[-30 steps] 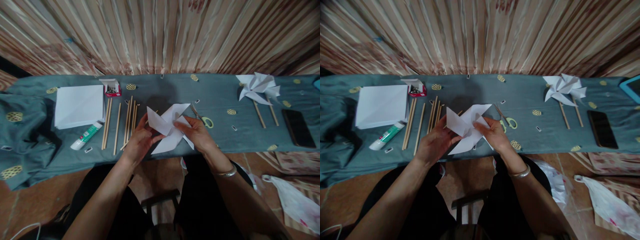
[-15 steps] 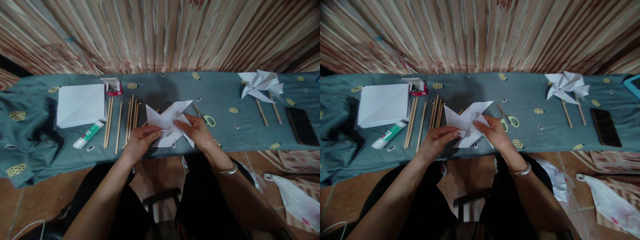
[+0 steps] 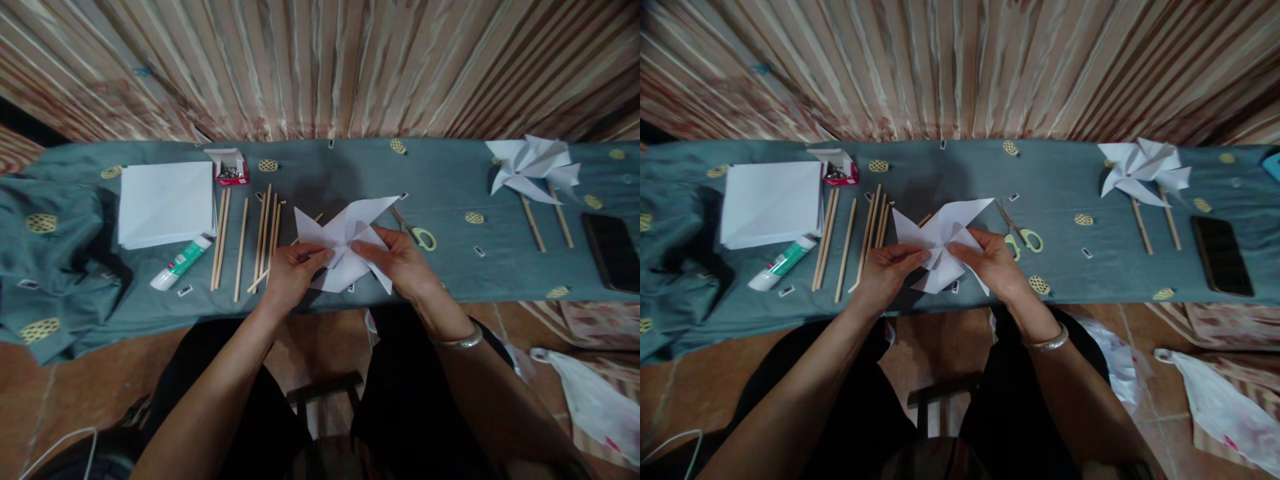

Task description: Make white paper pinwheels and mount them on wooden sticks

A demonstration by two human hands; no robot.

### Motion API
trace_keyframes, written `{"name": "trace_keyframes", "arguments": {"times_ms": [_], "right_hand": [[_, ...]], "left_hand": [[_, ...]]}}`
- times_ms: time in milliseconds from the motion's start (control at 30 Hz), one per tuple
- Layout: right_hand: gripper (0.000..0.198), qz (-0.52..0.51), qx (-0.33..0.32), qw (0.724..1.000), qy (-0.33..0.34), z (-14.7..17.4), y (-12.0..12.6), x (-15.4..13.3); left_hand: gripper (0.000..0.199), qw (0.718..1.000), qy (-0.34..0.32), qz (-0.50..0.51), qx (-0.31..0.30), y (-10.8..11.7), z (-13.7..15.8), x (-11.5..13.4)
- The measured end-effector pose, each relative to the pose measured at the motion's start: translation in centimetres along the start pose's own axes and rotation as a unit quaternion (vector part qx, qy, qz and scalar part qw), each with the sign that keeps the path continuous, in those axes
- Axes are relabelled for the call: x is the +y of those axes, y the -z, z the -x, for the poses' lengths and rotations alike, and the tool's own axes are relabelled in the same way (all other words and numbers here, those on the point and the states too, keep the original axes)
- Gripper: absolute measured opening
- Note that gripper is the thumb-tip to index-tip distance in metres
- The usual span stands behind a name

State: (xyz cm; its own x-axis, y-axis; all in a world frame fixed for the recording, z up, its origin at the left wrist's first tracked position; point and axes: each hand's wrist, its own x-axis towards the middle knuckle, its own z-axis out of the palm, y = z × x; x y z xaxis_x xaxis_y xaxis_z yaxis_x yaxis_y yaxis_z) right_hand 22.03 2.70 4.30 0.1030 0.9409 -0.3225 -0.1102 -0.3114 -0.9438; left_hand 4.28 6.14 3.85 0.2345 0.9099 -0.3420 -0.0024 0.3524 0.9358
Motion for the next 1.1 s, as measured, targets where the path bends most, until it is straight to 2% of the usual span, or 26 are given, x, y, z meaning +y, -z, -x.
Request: {"name": "trace_keyframes", "arguments": {"times_ms": [333, 667, 1100], "right_hand": [[0.023, 0.064, 0.013, 0.998, 0.026, 0.3, 0.0, -0.6], [0.029, 0.098, 0.018, 0.993, 0.055, 0.4, 0.1, -0.6], [0.021, 0.091, 0.073, 0.992, 0.039, 0.3, -0.2, -0.5]], "left_hand": [[0.019, 0.997, -0.02, -0.069, 0.013, -0.4, -0.4, -0.5], [0.018, 0.996, -0.061, -0.07, 0.009, -0.7, -0.9, -1.0], [0.018, 0.992, -0.079, -0.096, 0.01, -1.0, -0.8, -1.1]]}}
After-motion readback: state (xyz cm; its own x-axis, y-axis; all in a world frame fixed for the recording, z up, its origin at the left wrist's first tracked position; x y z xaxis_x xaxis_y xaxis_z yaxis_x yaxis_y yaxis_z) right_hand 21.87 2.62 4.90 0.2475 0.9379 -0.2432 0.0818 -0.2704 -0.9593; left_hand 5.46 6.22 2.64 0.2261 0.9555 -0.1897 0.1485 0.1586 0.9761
